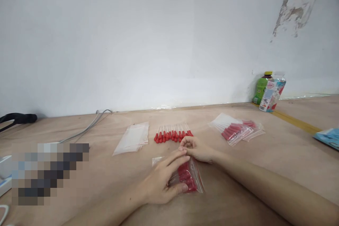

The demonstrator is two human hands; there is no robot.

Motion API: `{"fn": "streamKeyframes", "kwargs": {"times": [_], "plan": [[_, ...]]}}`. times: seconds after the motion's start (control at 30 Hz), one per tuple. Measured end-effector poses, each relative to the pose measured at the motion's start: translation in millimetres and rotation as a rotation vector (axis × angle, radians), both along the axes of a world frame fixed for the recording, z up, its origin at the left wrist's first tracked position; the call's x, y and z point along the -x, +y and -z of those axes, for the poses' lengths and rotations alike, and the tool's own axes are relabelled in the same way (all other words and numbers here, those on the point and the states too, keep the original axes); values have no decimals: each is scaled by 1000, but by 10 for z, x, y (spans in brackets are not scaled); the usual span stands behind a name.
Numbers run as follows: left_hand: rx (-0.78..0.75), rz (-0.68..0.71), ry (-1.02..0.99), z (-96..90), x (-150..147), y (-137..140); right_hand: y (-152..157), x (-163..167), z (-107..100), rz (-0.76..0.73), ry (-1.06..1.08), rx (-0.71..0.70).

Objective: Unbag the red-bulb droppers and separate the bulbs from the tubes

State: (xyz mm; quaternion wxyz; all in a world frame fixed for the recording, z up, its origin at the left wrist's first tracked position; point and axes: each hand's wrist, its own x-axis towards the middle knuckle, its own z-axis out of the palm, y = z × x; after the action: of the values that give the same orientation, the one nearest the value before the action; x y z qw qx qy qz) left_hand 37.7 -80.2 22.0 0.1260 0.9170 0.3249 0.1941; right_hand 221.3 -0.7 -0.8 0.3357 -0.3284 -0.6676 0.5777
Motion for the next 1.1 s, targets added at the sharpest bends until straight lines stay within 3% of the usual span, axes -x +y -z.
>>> {"fn": "streamKeyframes", "kwargs": {"times": [0.13, 0.3, 0.57, 0.67, 0.87, 1.1], "plan": [[94, -36, 50, 79, 79, 49, -83, -174, -30, 161, 8, 228], [118, -93, -1, 84, 112, 152, -291, -318, -50, 70, 20, 453], [95, -62, -68, 25, 17, 207, -430, -158, -99, 238, 53, 539], [-15, -34, -38, 19, -55, 335, -423, -157, -103, 232, 63, 541], [-318, 155, 148, -9, -182, 575, -387, -150, -39, 225, 69, 504], [-443, 228, 161, 10, -216, 599, -379, -161, -28, 117, 37, 454]]}}
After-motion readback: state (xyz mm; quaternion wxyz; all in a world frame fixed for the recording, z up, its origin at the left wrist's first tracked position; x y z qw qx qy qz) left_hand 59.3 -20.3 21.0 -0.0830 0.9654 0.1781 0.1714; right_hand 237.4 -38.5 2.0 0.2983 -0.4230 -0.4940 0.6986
